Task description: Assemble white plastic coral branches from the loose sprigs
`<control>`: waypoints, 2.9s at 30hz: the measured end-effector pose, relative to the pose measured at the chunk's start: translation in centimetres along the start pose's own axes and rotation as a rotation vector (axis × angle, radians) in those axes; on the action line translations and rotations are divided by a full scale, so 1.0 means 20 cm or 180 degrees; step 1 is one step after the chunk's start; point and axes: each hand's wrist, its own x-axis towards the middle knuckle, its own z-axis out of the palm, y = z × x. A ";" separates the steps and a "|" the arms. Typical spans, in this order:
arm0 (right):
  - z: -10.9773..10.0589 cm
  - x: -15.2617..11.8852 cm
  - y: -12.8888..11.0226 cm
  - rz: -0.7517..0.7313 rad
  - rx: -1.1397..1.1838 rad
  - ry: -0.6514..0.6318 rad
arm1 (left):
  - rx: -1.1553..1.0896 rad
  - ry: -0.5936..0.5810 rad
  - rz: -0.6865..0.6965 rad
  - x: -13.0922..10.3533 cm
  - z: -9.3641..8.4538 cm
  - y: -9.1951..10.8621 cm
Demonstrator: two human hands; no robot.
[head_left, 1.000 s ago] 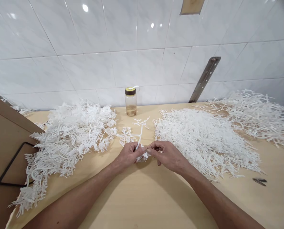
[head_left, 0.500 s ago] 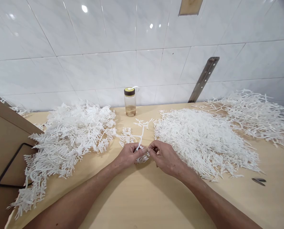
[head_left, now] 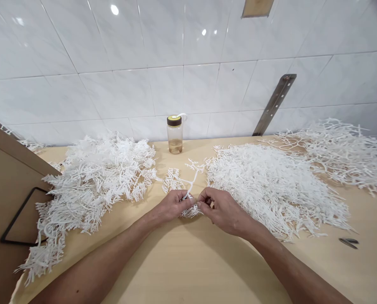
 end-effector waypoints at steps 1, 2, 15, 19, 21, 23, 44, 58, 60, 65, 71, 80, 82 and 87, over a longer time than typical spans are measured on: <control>0.01 0.00 0.00 -0.0115 -0.0167 0.0067 | 0.0047 -0.0035 0.0017 0.00 -0.01 0.00; 0.02 0.00 0.00 -0.0236 -0.0347 0.0131 | 0.0068 -0.0032 0.0026 0.01 -0.01 0.00; -0.05 0.08 0.18 0.0293 -0.0652 0.2024 | -0.0200 0.0383 -0.0142 -0.02 0.05 0.00; -0.13 0.08 0.21 0.0198 -0.0695 0.2504 | -0.0339 0.0597 -0.0297 -0.01 0.04 0.00; -0.14 0.08 0.20 -0.0038 -0.0792 0.2646 | -0.0400 0.0670 -0.0339 -0.01 0.05 0.00; -0.13 0.07 0.17 -0.0157 -0.0652 0.2496 | -0.0412 0.0700 -0.0349 0.00 0.05 -0.01; -0.02 0.04 0.05 0.0197 0.0409 -0.0052 | -0.0321 0.0608 -0.0165 0.01 0.05 -0.04; 0.05 0.02 0.04 -0.0091 -0.0184 0.0278 | -0.0221 0.0910 -0.0076 0.02 0.07 -0.03; 0.04 0.02 0.03 -0.0026 -0.0057 0.0162 | -0.0256 0.0817 -0.0072 0.01 0.06 -0.02; 0.01 0.02 0.03 -0.0046 0.0199 0.0012 | -0.0514 0.0502 -0.0149 0.00 0.06 -0.01; 0.04 0.03 0.03 -0.0157 0.0073 0.0400 | -0.0547 0.0644 -0.0194 0.01 0.06 -0.01; 0.09 0.04 0.03 0.0373 0.1101 0.0285 | -0.0740 0.0468 -0.0155 0.00 0.03 0.00; 0.09 0.04 0.05 0.0487 0.1336 0.0163 | -0.0651 0.0500 -0.0091 0.00 0.03 -0.01; 0.06 0.04 0.06 0.0465 0.1470 -0.0104 | -0.0754 0.0475 -0.0157 0.01 0.03 -0.03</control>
